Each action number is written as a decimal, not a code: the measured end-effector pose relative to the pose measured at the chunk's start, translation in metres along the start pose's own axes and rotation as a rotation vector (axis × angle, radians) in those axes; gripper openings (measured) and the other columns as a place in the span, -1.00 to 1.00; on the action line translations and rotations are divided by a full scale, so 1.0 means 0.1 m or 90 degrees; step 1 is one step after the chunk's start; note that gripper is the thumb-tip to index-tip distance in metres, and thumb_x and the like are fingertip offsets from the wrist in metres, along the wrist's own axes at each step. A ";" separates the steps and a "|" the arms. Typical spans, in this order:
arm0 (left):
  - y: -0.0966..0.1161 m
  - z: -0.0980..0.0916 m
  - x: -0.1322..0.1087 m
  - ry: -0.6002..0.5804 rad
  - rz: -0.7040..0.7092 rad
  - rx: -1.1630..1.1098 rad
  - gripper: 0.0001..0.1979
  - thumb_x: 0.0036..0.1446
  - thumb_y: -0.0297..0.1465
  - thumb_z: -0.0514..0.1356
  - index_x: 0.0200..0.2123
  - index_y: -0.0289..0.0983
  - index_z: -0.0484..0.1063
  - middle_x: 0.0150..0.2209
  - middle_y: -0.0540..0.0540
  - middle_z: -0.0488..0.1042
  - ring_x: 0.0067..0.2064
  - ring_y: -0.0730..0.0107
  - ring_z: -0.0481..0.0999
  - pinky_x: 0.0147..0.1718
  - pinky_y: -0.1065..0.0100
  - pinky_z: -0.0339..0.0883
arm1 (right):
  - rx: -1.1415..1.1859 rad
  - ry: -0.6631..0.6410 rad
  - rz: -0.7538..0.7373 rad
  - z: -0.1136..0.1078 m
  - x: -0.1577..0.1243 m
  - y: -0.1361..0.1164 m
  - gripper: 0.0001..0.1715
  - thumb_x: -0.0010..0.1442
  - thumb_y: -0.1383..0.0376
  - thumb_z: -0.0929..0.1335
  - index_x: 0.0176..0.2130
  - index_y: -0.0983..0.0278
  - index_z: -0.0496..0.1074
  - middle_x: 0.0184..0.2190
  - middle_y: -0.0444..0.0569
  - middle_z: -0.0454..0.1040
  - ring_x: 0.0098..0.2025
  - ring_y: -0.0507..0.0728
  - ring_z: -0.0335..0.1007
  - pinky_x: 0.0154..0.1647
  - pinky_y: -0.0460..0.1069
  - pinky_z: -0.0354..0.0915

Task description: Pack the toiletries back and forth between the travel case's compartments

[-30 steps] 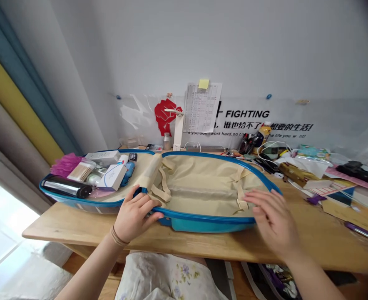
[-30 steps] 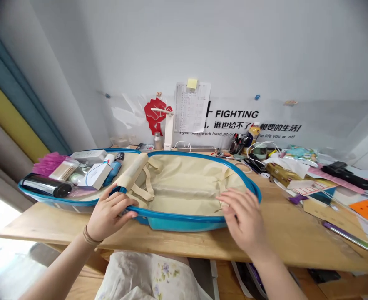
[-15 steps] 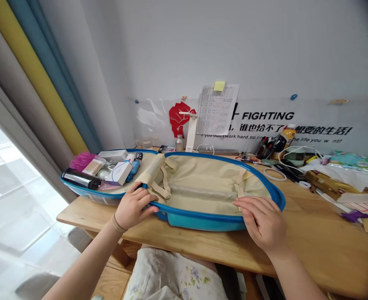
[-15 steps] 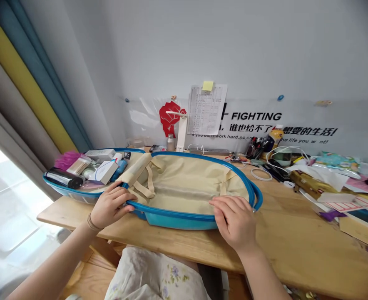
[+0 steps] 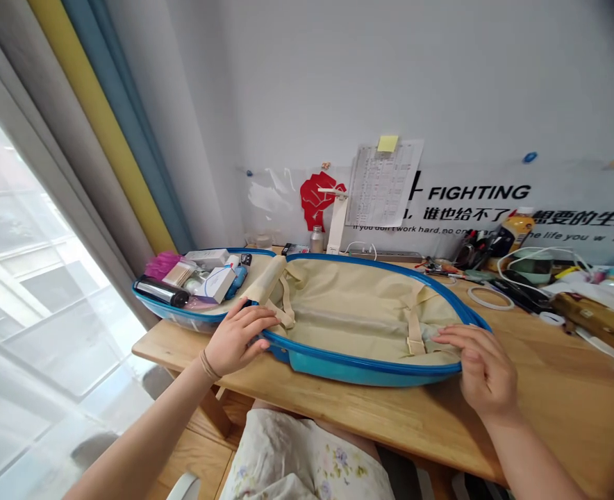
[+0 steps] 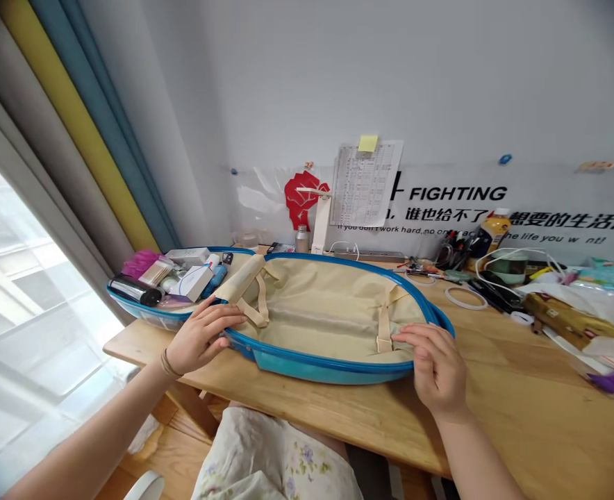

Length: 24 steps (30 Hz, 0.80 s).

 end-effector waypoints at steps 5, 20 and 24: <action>-0.63 -0.39 0.10 0.042 -0.269 0.047 -0.51 0.32 -0.13 -0.14 0.03 -0.20 0.46 0.05 -0.17 0.51 0.12 0.13 0.43 0.15 0.12 0.24 | 0.005 0.009 0.012 0.01 -0.05 0.04 -0.58 0.35 0.30 0.13 -0.31 0.21 0.50 -0.30 -0.02 0.55 -0.14 0.16 0.49 -0.05 0.12 0.32; -1.58 -0.20 0.47 -0.311 -0.626 0.203 -0.04 -0.19 0.26 0.15 -0.08 -0.54 0.45 -0.18 -0.52 0.56 -0.12 -0.24 0.56 -0.14 0.01 0.38 | -0.008 -0.004 0.084 0.01 -0.09 0.07 -0.49 0.36 0.17 0.11 -0.36 0.18 0.55 -0.33 -0.02 0.57 -0.15 0.15 0.51 0.05 0.16 0.30; -1.54 -0.31 0.52 -0.152 -0.442 0.186 -0.15 -0.05 0.31 0.01 -0.19 -0.41 0.45 -0.35 -0.30 0.56 -0.22 -0.05 0.55 -0.18 -0.03 0.40 | -0.011 -0.004 0.092 0.00 -0.09 0.06 -0.51 0.35 0.20 0.12 -0.34 0.17 0.55 -0.28 -0.03 0.59 -0.08 0.16 0.51 0.11 0.18 0.28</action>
Point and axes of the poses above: each hand's wrist, its own x-axis towards the middle knuckle, its own z-axis out of the palm, y = z × x, the point moved 2 cm from there along x, towards the middle knuckle
